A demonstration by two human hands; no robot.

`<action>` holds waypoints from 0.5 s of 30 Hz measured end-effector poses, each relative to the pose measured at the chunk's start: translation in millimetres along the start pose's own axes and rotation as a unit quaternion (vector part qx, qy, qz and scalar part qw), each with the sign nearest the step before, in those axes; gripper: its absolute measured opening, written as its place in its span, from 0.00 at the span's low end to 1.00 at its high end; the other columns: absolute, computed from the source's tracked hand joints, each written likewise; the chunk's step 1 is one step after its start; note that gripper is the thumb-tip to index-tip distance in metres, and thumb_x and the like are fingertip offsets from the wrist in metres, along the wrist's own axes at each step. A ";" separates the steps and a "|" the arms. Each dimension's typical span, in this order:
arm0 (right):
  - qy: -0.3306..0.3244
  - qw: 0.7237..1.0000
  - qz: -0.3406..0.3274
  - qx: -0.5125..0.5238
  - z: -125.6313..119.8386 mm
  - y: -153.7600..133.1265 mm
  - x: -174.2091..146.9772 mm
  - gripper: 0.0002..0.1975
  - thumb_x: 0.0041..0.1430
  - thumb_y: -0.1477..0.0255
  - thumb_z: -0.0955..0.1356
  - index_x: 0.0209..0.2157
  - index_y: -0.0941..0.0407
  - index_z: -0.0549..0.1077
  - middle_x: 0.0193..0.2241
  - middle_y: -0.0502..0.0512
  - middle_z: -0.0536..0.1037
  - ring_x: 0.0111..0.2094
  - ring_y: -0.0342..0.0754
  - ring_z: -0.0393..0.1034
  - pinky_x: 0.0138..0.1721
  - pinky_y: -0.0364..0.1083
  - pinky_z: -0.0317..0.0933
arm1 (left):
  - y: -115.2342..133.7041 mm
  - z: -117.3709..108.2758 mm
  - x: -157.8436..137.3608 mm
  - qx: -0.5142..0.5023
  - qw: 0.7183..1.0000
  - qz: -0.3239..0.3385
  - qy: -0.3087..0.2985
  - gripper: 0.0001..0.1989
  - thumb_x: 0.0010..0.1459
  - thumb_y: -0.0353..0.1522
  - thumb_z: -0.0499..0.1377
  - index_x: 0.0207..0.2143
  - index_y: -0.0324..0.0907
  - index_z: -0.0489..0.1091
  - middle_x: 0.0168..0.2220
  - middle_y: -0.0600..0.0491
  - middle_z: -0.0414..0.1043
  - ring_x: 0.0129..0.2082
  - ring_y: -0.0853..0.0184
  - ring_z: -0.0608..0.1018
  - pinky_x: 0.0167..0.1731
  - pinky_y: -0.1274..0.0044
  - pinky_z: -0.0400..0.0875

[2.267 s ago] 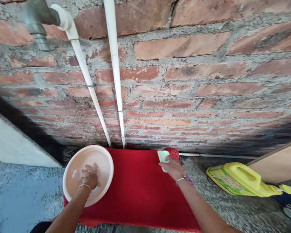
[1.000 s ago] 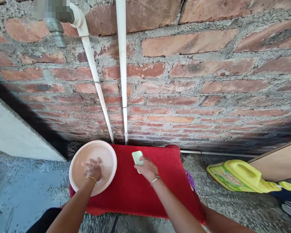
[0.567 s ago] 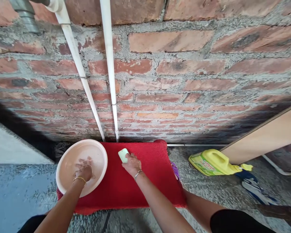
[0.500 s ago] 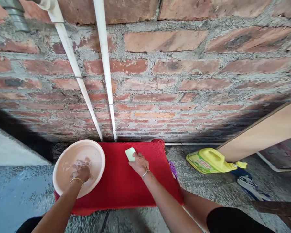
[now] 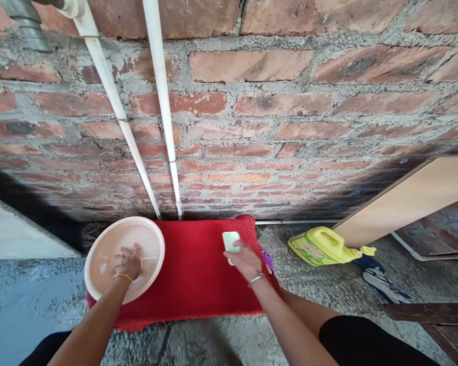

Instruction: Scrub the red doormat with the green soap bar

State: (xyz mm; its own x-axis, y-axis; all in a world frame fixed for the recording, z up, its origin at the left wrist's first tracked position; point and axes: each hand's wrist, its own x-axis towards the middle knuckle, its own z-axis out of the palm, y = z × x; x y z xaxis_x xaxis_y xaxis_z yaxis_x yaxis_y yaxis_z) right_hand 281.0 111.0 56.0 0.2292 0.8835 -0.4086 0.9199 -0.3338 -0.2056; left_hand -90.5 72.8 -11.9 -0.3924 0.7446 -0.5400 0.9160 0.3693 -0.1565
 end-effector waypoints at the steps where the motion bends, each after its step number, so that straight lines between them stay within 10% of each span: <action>1: -0.020 1.000 -0.011 0.012 8.8 -18.8 -7.0 0.21 0.57 0.58 0.70 0.50 0.50 0.71 0.46 0.54 0.75 0.42 0.48 0.74 0.42 0.46 0.65 | 0.4 -0.2 0.0 0.000 1.000 0.001 0.000 0.50 0.53 0.37 0.62 0.71 0.40 0.38 0.68 0.18 0.34 0.65 0.26 0.52 0.45 0.45 0.65; 8: -0.087 0.982 -0.169 0.003 73.0 -134.2 -46.4 0.23 0.49 0.62 0.72 0.49 0.48 0.71 0.50 0.55 0.73 0.48 0.52 0.71 0.44 0.46 0.61 | 2.0 -0.3 0.0 0.008 1.000 0.001 0.023 0.52 0.51 0.40 0.65 0.71 0.40 0.41 0.68 0.20 0.38 0.63 0.23 0.53 0.42 0.42 0.67; 15: -0.062 0.989 -0.128 -0.030 58.5 -85.0 -24.1 0.23 0.50 0.63 0.71 0.50 0.50 0.72 0.49 0.57 0.73 0.49 0.53 0.71 0.45 0.47 0.61 | -2.8 0.6 3.0 -0.007 1.000 0.009 0.007 0.51 0.53 0.40 0.64 0.71 0.43 0.39 0.69 0.22 0.36 0.65 0.25 0.51 0.45 0.39 0.63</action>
State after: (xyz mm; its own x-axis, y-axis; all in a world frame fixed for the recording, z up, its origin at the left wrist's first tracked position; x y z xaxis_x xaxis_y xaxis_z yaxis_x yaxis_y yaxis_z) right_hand 178.6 98.9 31.4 -0.0509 0.8883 -0.4564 0.9609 -0.0809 -0.2648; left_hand -94.2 73.6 -13.6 -0.3770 0.7592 -0.5305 0.9218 0.3635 -0.1348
